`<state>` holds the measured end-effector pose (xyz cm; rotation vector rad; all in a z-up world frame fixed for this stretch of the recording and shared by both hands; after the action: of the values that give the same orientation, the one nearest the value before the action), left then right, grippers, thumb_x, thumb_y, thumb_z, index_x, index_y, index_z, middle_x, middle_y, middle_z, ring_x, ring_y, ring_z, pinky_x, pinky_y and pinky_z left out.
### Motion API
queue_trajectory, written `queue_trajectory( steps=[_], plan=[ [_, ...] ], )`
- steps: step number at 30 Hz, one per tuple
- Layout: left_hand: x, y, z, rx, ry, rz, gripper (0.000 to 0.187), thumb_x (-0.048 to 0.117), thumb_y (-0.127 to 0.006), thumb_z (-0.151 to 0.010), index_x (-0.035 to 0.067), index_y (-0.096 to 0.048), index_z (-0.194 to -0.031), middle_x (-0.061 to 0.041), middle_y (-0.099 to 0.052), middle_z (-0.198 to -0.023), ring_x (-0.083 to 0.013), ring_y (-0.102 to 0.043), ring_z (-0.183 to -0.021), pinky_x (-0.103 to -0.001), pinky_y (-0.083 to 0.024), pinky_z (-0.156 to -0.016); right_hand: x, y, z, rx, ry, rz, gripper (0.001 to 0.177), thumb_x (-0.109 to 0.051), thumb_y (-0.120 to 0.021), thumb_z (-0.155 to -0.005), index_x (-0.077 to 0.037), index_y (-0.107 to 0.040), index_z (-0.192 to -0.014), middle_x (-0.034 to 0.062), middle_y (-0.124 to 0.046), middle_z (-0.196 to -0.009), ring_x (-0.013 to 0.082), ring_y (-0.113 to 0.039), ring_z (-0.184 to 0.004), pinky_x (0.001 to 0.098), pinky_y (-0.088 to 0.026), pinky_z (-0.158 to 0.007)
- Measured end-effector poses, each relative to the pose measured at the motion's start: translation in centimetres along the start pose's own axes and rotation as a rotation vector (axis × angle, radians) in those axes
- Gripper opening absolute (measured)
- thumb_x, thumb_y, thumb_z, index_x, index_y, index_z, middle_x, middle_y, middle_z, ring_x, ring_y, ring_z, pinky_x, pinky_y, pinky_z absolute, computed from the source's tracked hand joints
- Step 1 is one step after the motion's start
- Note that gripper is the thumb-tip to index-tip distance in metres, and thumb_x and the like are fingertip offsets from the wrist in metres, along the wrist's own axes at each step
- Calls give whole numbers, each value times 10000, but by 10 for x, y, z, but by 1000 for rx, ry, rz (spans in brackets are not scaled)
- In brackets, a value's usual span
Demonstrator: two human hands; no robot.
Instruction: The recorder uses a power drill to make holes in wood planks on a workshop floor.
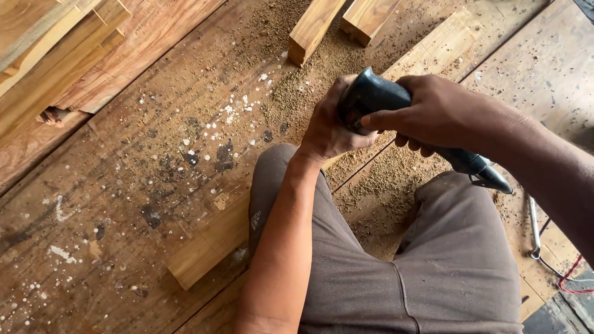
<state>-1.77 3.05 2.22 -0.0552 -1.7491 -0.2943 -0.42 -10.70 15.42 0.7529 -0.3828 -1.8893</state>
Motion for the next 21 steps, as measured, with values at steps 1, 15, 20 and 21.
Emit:
queue_trajectory(
  steps=[1,15,20,21],
  plan=[
    [0,0,0,1,-2,7,853,225,-894,-713,196,-402,-1409,-77,-601,-1257,-232,-705,-1102,-375,-624,-931,0,0,-1,-2,2,1,611,-470,-754,-871,-91,-619,-1331,143,-717,-799,222,-675,-616,382,-591,-548],
    [3,1,2,5,6,48,830,221,-885,-724,199,-418,-1409,-58,-607,-1241,-219,-709,-1096,-355,-630,-938,-5,2,0,-11,-13,7,612,-458,-759,-873,-94,-614,-1343,153,-728,-802,225,-674,-608,378,-584,-544],
    [-6,4,2,5,-58,-4,835,236,-909,-748,205,-406,-1414,-57,-617,-1275,-214,-712,-1122,-365,-613,-985,-6,-2,2,-11,-26,37,585,-392,-781,-876,-92,-601,-1345,149,-744,-841,227,-689,-638,374,-595,-572],
    [-2,4,2,-70,-85,44,854,250,-902,-739,199,-407,-1433,-77,-603,-1293,-233,-694,-1125,-386,-615,-974,-6,-6,4,-8,-42,78,541,-323,-785,-878,-102,-606,-1338,142,-747,-868,225,-697,-663,370,-601,-586]
  ],
)
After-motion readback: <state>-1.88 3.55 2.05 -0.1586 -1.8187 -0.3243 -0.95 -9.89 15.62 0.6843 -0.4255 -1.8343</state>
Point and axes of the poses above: each hand's wrist, its own z-axis away from the middle knuckle, its own y-axis out of the back of the hand, x = y × z, the point moved 5 cm from there along -z, towards the middle knuckle
